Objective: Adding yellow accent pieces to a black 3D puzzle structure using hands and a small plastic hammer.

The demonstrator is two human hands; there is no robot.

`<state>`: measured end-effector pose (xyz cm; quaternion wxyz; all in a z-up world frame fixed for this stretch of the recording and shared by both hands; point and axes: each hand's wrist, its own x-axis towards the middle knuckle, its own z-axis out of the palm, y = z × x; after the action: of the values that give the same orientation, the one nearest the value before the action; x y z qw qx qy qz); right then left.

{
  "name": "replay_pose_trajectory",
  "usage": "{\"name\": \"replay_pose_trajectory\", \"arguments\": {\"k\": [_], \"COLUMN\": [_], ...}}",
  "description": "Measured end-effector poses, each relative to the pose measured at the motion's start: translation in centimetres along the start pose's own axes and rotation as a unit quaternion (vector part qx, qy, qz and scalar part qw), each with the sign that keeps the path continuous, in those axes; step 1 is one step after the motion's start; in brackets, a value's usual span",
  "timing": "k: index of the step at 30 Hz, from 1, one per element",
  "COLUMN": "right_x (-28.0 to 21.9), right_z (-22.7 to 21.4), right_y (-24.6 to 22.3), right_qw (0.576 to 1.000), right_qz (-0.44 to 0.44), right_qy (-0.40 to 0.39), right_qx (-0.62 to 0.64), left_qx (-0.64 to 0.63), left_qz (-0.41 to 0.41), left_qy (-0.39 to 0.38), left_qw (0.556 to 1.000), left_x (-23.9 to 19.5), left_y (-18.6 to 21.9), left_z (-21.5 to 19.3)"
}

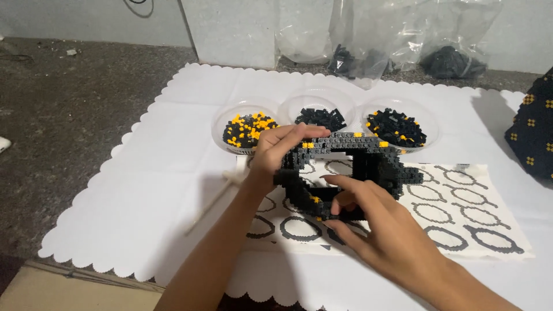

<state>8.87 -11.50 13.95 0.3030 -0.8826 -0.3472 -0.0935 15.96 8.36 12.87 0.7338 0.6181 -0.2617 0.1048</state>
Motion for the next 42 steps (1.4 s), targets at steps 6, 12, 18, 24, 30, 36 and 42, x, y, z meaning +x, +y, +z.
{"name": "replay_pose_trajectory", "arguments": {"k": [6, 12, 18, 24, 30, 36, 42], "right_x": [-0.2, -0.3, -0.2, 0.1, 1.1, 1.1, 1.3], "right_z": [0.1, 0.3, 0.6, 0.8, -0.6, -0.8, -1.1], "right_y": [1.1, 1.3, 1.2, 2.0, 2.3, 2.5, 2.6], "right_qw": [0.998, 0.999, 0.997, 0.996, 0.985, 0.980, 0.959], "right_qz": [-0.056, -0.033, -0.010, -0.002, -0.135, -0.069, -0.049], "right_qy": [0.006, 0.030, 0.065, 0.046, 0.040, 0.160, 0.215], "right_qx": [0.015, 0.003, 0.051, 0.080, -0.100, 0.098, 0.177], "left_qx": [-0.008, -0.015, 0.003, 0.012, 0.025, -0.026, -0.010], "left_qz": [0.001, 0.004, -0.014, -0.012, 0.004, -0.025, -0.031], "left_qy": [0.005, -0.002, 0.010, 0.031, 0.048, 0.039, 0.074], "left_qw": [1.000, 1.000, 1.000, 0.999, 0.999, 0.999, 0.997], "left_x": [0.1, 0.1, 0.0, -0.1, -0.3, 0.4, 0.2], "left_y": [-0.5, -0.2, 0.6, 0.7, 0.4, -1.5, -2.8], "left_z": [0.0, 0.0, 0.3, 0.5, 0.5, -0.2, 0.8]}}
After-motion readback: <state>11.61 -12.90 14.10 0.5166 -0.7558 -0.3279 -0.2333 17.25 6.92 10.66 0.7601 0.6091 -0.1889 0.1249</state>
